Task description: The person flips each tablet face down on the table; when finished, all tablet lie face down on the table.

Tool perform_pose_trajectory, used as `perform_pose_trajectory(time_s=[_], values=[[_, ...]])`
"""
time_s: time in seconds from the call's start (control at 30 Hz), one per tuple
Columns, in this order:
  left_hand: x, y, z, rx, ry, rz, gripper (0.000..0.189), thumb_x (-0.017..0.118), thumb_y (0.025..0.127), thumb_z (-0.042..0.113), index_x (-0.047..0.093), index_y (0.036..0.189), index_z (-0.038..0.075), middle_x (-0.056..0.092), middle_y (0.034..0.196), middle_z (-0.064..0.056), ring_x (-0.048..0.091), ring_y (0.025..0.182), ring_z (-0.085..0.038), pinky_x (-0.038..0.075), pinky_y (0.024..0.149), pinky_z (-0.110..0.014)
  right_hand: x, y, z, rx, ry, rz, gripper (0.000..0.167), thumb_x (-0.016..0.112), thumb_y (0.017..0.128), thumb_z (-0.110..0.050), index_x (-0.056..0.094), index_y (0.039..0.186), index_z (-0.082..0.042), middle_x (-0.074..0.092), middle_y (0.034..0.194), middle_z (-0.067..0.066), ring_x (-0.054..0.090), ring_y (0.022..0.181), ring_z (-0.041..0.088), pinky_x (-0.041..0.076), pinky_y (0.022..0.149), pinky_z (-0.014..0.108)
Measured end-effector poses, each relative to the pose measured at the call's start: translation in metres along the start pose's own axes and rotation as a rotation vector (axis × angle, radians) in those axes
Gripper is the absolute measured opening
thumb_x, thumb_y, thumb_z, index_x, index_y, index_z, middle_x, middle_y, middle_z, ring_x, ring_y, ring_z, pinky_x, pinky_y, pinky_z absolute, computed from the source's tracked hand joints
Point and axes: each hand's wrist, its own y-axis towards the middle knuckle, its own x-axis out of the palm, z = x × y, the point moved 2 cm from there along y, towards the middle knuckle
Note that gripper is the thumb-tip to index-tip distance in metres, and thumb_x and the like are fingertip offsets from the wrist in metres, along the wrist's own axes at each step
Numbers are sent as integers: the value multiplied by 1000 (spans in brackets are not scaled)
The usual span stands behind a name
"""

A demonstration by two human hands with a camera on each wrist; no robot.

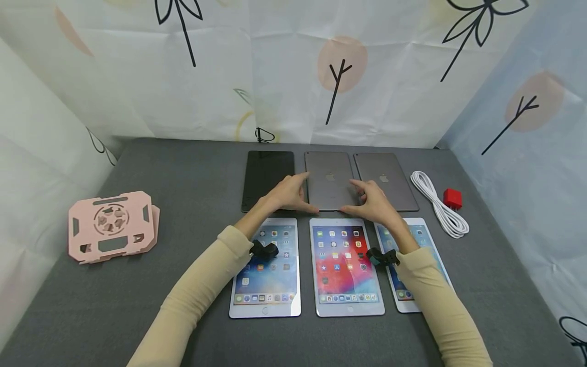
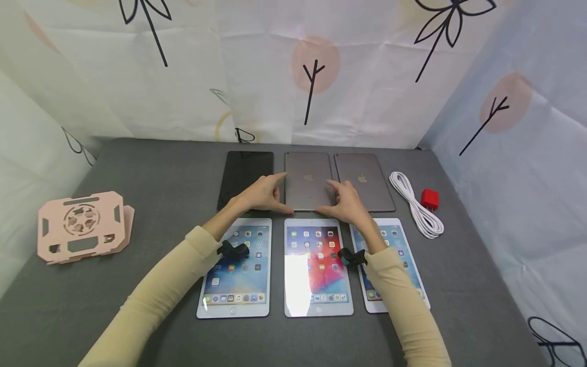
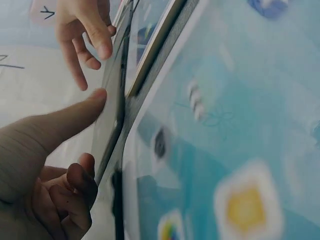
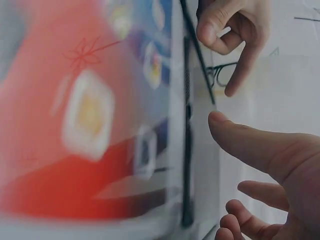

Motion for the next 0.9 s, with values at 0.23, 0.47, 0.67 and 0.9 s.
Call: perform_pose_trajectory(time_s=[0.23, 0.47, 0.67, 0.9], values=[[-18, -18, -12, 46, 8, 86, 99, 81, 85, 46, 31, 160, 4, 67, 78, -3, 60, 67, -13, 47, 66, -26, 3, 6, -27, -49, 43, 5, 83, 82, 87, -24, 39, 156, -4, 50, 134, 27, 55, 116, 42, 51, 93, 55], [-35, -40, -31, 12, 67, 114, 103, 79, 83, 54, 28, 161, 11, 63, 87, -4, 55, 71, -16, 44, 65, -29, 13, 17, -54, -77, 70, -29, 85, 82, 87, -25, 38, 157, -6, 51, 136, 25, 56, 116, 40, 52, 94, 53], [-46, -57, -50, -14, 106, 118, 110, 81, 80, 56, 25, 163, 10, 61, 87, -5, 50, 66, -16, 40, 59, -29, 25, 26, -73, -98, 91, -67, 89, 83, 86, -27, 36, 158, -7, 50, 137, 24, 58, 117, 39, 54, 94, 50], [-56, -77, -76, -69, 137, 123, 116, 83, 77, 56, 22, 163, 6, 58, 87, -7, 49, 68, -17, 38, 58, -29, 41, 32, -86, -119, 96, -130, 91, 83, 87, -28, 33, 159, -3, 51, 137, 24, 61, 115, 37, 54, 97, 48]])
